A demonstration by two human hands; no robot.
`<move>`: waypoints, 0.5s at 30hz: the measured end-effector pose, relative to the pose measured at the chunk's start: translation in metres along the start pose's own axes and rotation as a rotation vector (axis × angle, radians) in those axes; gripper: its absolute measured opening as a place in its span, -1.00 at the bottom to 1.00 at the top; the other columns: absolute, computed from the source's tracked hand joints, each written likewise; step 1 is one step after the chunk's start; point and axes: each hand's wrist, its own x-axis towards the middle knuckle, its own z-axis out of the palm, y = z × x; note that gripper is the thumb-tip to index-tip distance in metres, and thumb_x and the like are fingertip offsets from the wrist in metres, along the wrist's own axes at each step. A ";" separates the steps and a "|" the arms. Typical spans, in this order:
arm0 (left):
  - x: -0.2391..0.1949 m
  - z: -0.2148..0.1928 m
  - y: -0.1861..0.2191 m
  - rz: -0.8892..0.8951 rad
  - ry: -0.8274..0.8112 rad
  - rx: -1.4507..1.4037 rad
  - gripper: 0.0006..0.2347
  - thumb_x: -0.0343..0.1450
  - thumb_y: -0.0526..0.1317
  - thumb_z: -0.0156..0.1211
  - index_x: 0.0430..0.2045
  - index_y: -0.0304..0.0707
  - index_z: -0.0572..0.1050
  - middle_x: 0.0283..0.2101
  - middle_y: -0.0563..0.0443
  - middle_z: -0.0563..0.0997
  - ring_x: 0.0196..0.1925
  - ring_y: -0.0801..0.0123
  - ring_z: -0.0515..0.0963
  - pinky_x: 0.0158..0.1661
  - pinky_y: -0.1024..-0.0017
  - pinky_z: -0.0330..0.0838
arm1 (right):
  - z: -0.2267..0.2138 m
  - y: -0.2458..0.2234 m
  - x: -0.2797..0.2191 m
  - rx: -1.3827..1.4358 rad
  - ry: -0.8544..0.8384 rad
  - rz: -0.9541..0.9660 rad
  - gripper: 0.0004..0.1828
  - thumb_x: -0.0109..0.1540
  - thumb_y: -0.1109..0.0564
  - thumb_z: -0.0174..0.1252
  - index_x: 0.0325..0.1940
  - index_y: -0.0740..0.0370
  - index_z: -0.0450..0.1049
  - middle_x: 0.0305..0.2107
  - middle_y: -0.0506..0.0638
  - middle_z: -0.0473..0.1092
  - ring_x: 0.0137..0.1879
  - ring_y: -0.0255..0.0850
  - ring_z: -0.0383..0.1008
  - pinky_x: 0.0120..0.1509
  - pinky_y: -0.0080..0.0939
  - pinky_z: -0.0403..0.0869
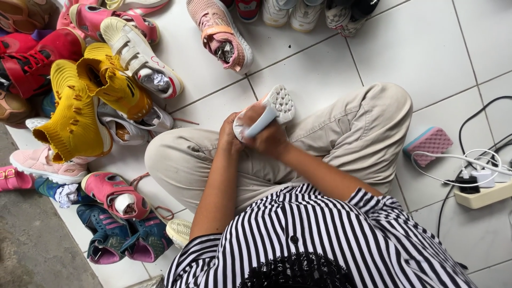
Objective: The person sits on a tiled floor surrounded by many shoes and uses a small brush to scrub the soles of a pair of pink sneakers and then a pair of white sneakers. The person handles the shoes one at a time, focusing on the bottom surfaces.
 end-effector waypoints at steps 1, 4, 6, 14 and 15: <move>-0.016 -0.003 0.003 0.000 0.004 0.000 -0.93 0.24 -0.30 0.29 -0.57 -0.33 0.60 -0.65 -0.11 0.60 -0.67 0.38 0.60 -0.56 0.52 0.47 | 0.014 0.052 -0.032 0.004 -0.001 0.001 -0.68 0.25 -0.19 0.28 -0.41 0.04 0.52 -0.51 0.06 0.45 -0.27 0.04 0.54 -0.06 0.12 0.45; -0.058 -0.004 0.014 0.002 0.020 -0.006 -0.93 0.25 -0.30 0.28 -0.56 -0.34 0.60 -0.65 -0.11 0.60 -0.67 0.39 0.60 -0.55 0.54 0.48 | 0.056 0.159 -0.128 0.250 -0.142 0.554 -0.61 0.11 0.05 0.37 -0.04 0.27 0.59 -0.14 0.20 0.51 0.11 0.16 0.47 0.28 0.13 0.35; -0.066 0.017 0.027 0.005 0.009 -0.009 -0.93 0.26 -0.30 0.28 -0.55 -0.34 0.60 -0.64 -0.11 0.61 -0.65 0.40 0.61 -0.54 0.55 0.48 | 0.059 0.201 -0.162 0.127 -0.151 0.717 -0.62 0.26 -0.07 0.24 0.02 0.23 0.61 -0.14 0.15 0.56 0.09 0.12 0.50 0.22 0.03 0.37; -0.020 0.028 0.009 0.010 -0.005 -0.036 -0.92 0.25 -0.27 0.23 -0.57 -0.29 0.59 -0.66 -0.05 0.58 -0.65 0.42 0.57 -0.46 0.56 0.48 | 0.029 0.021 -0.032 0.161 -0.147 -0.013 -0.82 0.22 -0.03 0.26 -0.24 0.09 0.58 -0.25 0.05 0.46 0.03 0.06 0.48 0.29 0.13 0.37; -0.012 0.017 0.003 0.017 0.001 -0.044 -0.92 0.25 -0.26 0.22 -0.58 -0.26 0.59 -0.68 -0.02 0.57 -0.66 0.43 0.55 -0.43 0.56 0.48 | 0.050 0.048 -0.051 0.067 -0.129 -0.012 -0.91 0.23 0.06 0.29 -0.31 0.08 0.59 -0.28 0.08 0.49 -0.02 0.05 0.52 0.26 0.12 0.39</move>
